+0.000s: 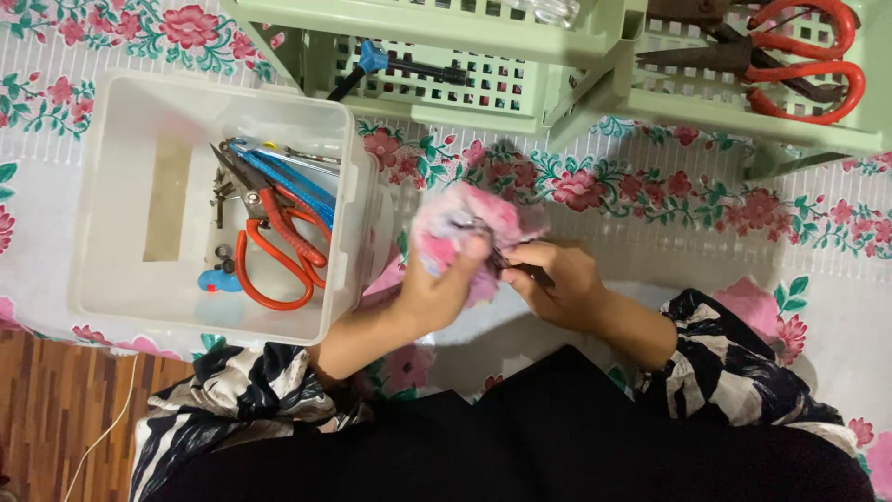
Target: Repairing a small pink plush toy using various tools like pliers and scissors.
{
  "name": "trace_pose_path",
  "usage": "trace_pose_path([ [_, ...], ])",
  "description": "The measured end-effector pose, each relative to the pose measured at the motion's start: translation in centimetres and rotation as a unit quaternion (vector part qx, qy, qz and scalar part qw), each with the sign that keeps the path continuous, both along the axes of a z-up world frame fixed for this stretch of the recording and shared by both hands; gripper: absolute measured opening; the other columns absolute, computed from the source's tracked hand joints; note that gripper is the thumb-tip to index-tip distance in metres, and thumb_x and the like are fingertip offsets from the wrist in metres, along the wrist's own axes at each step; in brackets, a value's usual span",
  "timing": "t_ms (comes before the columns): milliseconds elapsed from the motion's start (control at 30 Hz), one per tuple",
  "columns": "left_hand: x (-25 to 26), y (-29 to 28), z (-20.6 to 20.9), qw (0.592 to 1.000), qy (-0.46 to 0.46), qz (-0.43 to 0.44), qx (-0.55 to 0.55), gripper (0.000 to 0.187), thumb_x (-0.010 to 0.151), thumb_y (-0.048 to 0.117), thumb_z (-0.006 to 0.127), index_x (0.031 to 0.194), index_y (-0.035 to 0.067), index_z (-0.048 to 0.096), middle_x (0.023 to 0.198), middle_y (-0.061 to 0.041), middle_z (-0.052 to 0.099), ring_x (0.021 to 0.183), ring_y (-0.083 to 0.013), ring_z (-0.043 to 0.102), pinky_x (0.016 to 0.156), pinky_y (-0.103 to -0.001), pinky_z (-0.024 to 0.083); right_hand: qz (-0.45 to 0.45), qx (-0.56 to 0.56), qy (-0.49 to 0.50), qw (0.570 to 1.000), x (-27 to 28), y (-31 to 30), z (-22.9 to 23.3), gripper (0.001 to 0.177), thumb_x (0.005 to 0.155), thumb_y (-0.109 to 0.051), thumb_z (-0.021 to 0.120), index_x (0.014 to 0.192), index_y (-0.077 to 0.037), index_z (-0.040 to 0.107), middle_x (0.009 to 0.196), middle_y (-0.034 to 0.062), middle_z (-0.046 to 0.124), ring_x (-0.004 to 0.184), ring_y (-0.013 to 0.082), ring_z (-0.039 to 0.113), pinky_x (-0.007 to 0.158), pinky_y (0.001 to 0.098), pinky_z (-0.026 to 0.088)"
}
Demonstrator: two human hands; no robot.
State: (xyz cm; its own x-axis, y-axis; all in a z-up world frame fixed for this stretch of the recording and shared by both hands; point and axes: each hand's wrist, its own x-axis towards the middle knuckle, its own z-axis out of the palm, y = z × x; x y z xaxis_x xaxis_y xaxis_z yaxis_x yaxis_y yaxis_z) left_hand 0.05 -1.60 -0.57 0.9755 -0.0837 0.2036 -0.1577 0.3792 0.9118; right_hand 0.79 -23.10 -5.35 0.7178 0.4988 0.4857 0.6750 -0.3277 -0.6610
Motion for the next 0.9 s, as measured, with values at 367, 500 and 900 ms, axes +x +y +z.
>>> trace_pose_path([
  [367, -0.5, 0.0, -1.1, 0.980, -0.053, -0.017, 0.191, 0.019, 0.105, 0.015, 0.068, 0.120, 0.003, 0.067, 0.106, -0.009, 0.074, 0.095, -0.0140, 0.069, 0.089, -0.030, 0.057, 0.015, 0.051, -0.008, 0.999, 0.1, 0.5, 1.4, 0.030, 0.095, -0.010, 0.076, 0.117, -0.005, 0.056, 0.100, 0.0158, 0.073, 0.079, 0.0267, 0.075, 0.069, 0.0344, 0.058],
  [500, 0.0, 0.2, -0.6, 0.998, -0.014, 0.034, 0.046, 0.019, 0.109, 0.014, 0.061, 0.122, 0.000, 0.059, 0.113, -0.006, 0.069, 0.107, -0.0143, 0.064, 0.099, -0.030, 0.052, -0.017, 0.040, 0.018, 0.999, 0.3, 1.4, 2.9, 0.037, 0.089, -0.008, 0.078, 0.120, -0.004, 0.057, 0.102, 0.0142, 0.072, 0.085, 0.0257, 0.075, 0.076, 0.0347, 0.060],
  [900, -0.7, -0.4, -0.4, 0.995, -0.002, -0.078, 0.068, 0.026, 0.109, 0.018, 0.062, 0.126, -0.001, 0.059, 0.123, -0.008, 0.067, 0.112, -0.0164, 0.064, 0.102, -0.033, 0.052, -0.034, 0.041, -0.061, 0.997, -0.2, 0.2, 1.3, 0.029, 0.082, -0.003, 0.087, 0.102, -0.008, 0.067, 0.096, 0.0093, 0.073, 0.085, 0.0239, 0.073, 0.075, 0.0343, 0.059],
])
